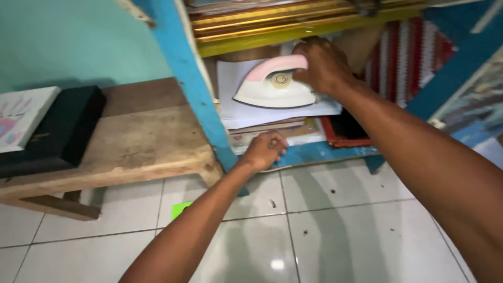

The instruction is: The person retrieves a stack of papers from a shelf, places them on the floor, then uses a yellow cloth to wipe a small canvas and a black box on a table. They spray a cleaning solution onto the cloth and wipe a wooden board, then fold the cloth and place it on the board.

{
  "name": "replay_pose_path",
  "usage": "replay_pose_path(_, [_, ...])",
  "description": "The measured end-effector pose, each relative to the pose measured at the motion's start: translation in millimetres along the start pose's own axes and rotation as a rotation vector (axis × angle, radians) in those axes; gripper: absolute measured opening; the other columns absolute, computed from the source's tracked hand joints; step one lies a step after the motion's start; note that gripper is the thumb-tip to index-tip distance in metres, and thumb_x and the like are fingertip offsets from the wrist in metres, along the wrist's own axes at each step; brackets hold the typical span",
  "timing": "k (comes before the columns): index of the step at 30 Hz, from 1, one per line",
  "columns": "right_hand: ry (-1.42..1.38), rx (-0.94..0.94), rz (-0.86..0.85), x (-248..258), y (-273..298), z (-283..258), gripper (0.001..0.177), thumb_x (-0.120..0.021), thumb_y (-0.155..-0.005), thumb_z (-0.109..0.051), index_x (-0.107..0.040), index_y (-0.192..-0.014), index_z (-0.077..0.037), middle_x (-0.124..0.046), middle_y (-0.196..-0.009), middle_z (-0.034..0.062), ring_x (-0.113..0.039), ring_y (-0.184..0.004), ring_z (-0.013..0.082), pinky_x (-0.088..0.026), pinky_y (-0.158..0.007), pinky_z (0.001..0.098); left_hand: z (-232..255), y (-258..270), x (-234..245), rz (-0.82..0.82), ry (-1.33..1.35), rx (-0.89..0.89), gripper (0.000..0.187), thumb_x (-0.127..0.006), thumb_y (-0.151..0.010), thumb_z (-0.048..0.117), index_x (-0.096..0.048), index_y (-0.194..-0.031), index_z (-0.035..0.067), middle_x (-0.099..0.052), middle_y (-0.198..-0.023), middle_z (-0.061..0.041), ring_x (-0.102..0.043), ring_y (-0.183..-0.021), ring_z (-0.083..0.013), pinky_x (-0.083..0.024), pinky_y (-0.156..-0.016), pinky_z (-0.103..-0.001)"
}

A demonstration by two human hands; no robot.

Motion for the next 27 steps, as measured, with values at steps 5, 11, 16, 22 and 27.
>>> replay_pose_path(5, [0.059,-0.046,0.013,-45.3,-51.2,0.3,0.041,-0.084,-0.084,-0.023,-0.072,-0.117,-0.002,-0.074,-0.105,0.0188,-0.071,-0.095,0.0323,-0.053,-0.091,0.0437,2.0,5.3,19.1,-0.017,0.069,-0.052,0.018,-0.057,-0.098,0.015,-0.07,-0.103,0.003,-0.074,-0.089,-0.007,-0.069,-0.071,-0.0141,-0.058,-0.069,-0.029])
replay_pose_path(11, [-0.004,-0.236,-0.028,-85.6,-77.7,31.4,0.049,-0.08,-0.09,-0.034,-0.066,-0.125,-0.002,-0.072,-0.105,0.0194,-0.073,-0.089,0.0327,-0.055,-0.091,0.0402,8.8,9.0,26.3,-0.043,0.096,-0.043,0.017,-0.057,-0.099,0.015,-0.069,-0.103,0.003,-0.073,-0.089,-0.007,-0.068,-0.073,-0.0143,-0.058,-0.07,-0.029])
replay_pose_path(16, [0.002,-0.023,0.177,-92.9,-84.5,39.2,0.046,-0.084,-0.087,-0.031,-0.07,-0.118,0.0,-0.071,-0.111,0.0207,-0.068,-0.101,0.0362,-0.051,-0.09,0.0428,14.8,13.0,25.0,-0.059,0.119,-0.068,0.016,-0.056,-0.097,0.013,-0.068,-0.103,0.003,-0.072,-0.091,-0.007,-0.067,-0.075,-0.0143,-0.058,-0.071,-0.029])
replay_pose_path(22, [0.125,0.142,0.131,-86.4,-71.1,26.9,0.047,-0.082,-0.088,-0.026,-0.069,-0.123,0.002,-0.065,-0.121,0.0275,-0.059,-0.116,0.0426,-0.043,-0.102,0.0507,19.7,10.6,14.0,-0.083,0.129,-0.076,0.017,-0.055,-0.097,0.012,-0.068,-0.103,0.002,-0.071,-0.09,-0.007,-0.067,-0.075,-0.0148,-0.058,-0.072,-0.03])
replay_pose_path(27, [0.069,0.37,0.324,-44.8,-16.6,-14.0,0.046,-0.078,-0.093,-0.021,-0.067,-0.13,0.003,-0.058,-0.131,0.0298,-0.048,-0.125,0.0465,-0.035,-0.108,0.0546,39.6,8.4,0.4,-0.101,0.153,-0.119,0.017,-0.055,-0.098,0.012,-0.068,-0.104,0.002,-0.073,-0.089,-0.008,-0.067,-0.074,-0.0152,-0.057,-0.071,-0.03])
Point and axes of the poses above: each hand's wrist, its own y-axis away from the middle knuckle, its own x-axis out of the back of the hand, z = x × y, the point moved 6 cm from there along -y, towards the middle knuckle
